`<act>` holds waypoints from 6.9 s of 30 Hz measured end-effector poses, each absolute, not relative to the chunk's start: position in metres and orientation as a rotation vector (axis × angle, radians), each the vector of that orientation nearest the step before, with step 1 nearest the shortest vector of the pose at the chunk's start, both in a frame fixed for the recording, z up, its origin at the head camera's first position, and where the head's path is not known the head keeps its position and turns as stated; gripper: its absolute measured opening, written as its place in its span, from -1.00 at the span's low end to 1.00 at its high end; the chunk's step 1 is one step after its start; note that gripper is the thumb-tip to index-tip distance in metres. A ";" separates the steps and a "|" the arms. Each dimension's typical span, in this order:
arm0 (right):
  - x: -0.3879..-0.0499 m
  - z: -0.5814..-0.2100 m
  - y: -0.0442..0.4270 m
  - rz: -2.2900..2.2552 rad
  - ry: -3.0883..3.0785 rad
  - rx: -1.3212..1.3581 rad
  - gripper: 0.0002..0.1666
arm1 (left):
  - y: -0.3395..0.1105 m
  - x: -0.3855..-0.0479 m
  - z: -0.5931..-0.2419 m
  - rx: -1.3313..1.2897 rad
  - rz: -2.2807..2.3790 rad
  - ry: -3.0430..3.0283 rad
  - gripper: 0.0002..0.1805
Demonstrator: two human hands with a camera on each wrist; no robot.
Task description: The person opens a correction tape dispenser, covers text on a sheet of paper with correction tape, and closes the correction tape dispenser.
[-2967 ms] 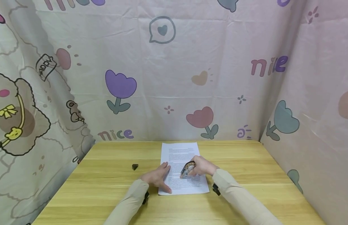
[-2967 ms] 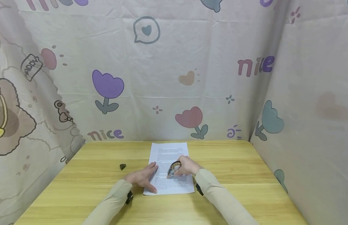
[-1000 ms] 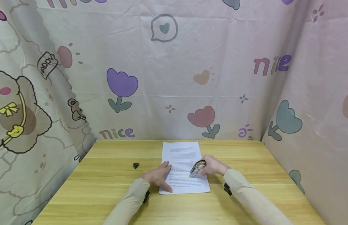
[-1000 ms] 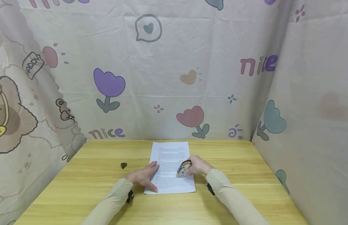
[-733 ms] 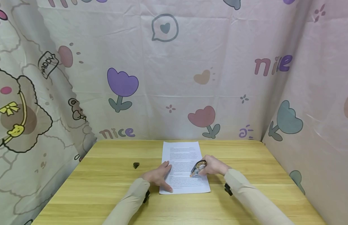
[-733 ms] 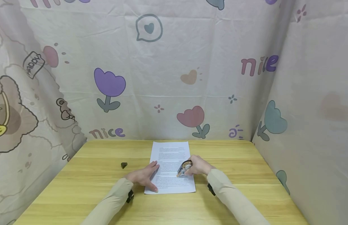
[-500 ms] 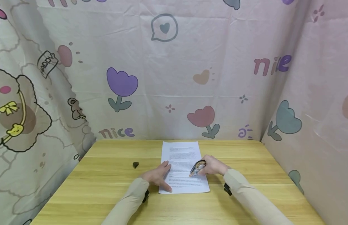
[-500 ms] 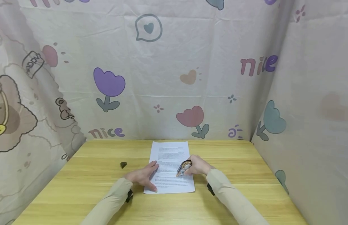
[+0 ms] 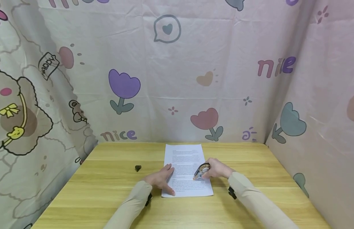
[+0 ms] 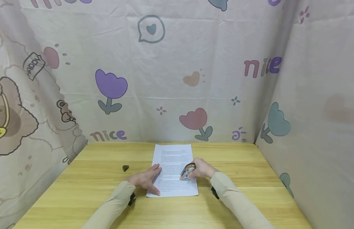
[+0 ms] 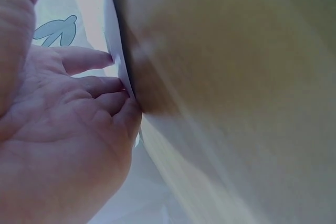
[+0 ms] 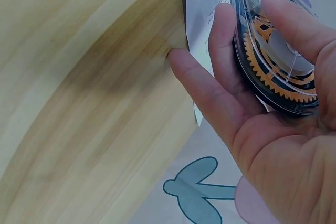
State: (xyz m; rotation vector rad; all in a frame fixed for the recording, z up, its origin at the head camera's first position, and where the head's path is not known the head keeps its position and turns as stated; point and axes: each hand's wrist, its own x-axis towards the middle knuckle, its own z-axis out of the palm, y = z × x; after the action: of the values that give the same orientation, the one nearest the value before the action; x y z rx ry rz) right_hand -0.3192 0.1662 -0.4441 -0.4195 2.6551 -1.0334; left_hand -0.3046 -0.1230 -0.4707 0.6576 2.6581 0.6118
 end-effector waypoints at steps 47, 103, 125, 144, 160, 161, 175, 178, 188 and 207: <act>-0.318 -0.445 0.173 -0.975 2.719 -0.445 -0.64 | -0.122 -0.308 -0.468 0.661 0.591 2.628 0.28; -0.317 -0.443 0.183 -0.983 2.684 -0.412 -0.70 | -0.124 -0.309 -0.471 0.630 0.628 2.619 0.28; -0.317 -0.451 0.196 -1.228 2.565 -0.481 -0.68 | -0.123 -0.310 -0.473 0.654 0.598 2.644 0.27; -0.320 -0.457 0.191 -1.504 2.460 -0.403 -0.60 | -0.120 -0.313 -0.469 0.647 0.611 2.637 0.29; -0.319 -0.471 0.166 -1.411 2.630 -0.568 -0.66 | -0.125 -0.313 -0.466 0.716 0.715 2.648 0.29; -0.319 -0.471 0.165 -1.416 2.630 -0.567 -0.66 | -0.126 -0.313 -0.466 0.706 0.728 2.660 0.27; -0.320 -0.469 0.155 -1.540 2.540 -0.447 -0.59 | -0.148 -0.314 -0.465 0.504 0.945 2.986 -0.48; -0.321 -0.470 0.155 -1.546 2.539 -0.441 -0.57 | -0.160 -0.313 -0.462 0.406 0.995 3.056 -0.57; -0.320 -0.472 0.153 -1.561 2.535 -0.380 -0.48 | -0.192 -0.314 -0.460 0.049 0.782 3.319 -0.59; -0.320 -0.468 0.151 -1.673 2.368 -0.391 -0.44 | -0.222 -0.314 -0.462 -0.008 0.717 3.212 -0.68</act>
State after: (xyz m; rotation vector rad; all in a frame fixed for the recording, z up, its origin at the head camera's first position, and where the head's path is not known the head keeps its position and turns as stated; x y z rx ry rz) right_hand -0.3196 0.1511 -0.4683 -0.3911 2.3677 -1.6728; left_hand -0.3143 -0.2216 -0.4624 -0.0076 3.2119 0.7175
